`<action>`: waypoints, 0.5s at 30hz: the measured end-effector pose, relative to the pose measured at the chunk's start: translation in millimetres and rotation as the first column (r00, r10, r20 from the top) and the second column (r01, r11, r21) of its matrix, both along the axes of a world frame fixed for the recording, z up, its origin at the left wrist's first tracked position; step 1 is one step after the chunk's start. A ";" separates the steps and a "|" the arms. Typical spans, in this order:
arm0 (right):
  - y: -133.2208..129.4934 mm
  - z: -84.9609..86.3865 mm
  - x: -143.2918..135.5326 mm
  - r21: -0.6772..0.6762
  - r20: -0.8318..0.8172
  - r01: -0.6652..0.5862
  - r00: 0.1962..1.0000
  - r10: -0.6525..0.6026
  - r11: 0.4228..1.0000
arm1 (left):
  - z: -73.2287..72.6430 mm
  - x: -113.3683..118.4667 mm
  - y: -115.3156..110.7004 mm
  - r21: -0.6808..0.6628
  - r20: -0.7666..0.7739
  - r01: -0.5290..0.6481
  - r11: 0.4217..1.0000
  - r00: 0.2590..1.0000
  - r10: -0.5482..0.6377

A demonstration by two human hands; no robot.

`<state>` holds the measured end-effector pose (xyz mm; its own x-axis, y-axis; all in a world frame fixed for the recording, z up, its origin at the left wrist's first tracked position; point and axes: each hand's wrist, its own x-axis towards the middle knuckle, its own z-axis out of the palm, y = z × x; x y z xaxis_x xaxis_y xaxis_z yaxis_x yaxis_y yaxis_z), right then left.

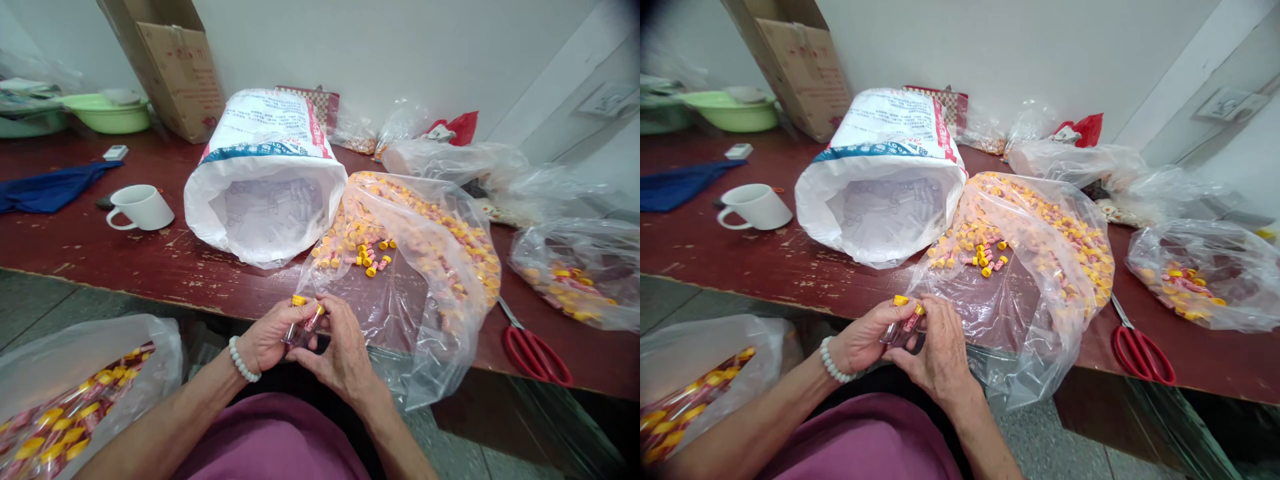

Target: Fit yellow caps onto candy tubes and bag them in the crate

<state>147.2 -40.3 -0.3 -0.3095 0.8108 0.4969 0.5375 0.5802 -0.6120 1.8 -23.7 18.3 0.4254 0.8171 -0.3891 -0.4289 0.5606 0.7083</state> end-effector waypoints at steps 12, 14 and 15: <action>0.7 17.2 -15.6 -0.097 0.025 -0.009 1.000 0.012 0.995 | -1.5 -3.6 -6.5 -0.090 -0.033 -0.091 0.992 0.996 0.089; -2.3 16.9 -21.0 -0.159 -0.058 -0.014 0.998 0.005 0.987 | 3.4 -8.0 -8.5 -0.094 -0.025 -0.119 0.989 0.993 0.117; -3.8 16.3 -23.5 -0.167 -0.089 -0.017 0.996 0.002 0.986 | 6.3 -10.3 -10.2 -0.077 -0.018 -0.133 0.988 0.991 0.132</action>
<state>123.7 -44.1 16.0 -0.2786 0.8820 0.3801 0.4715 0.4704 -0.7459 -8.5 -33.9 24.6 0.3099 0.8327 -0.4588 -0.4944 0.5533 0.6703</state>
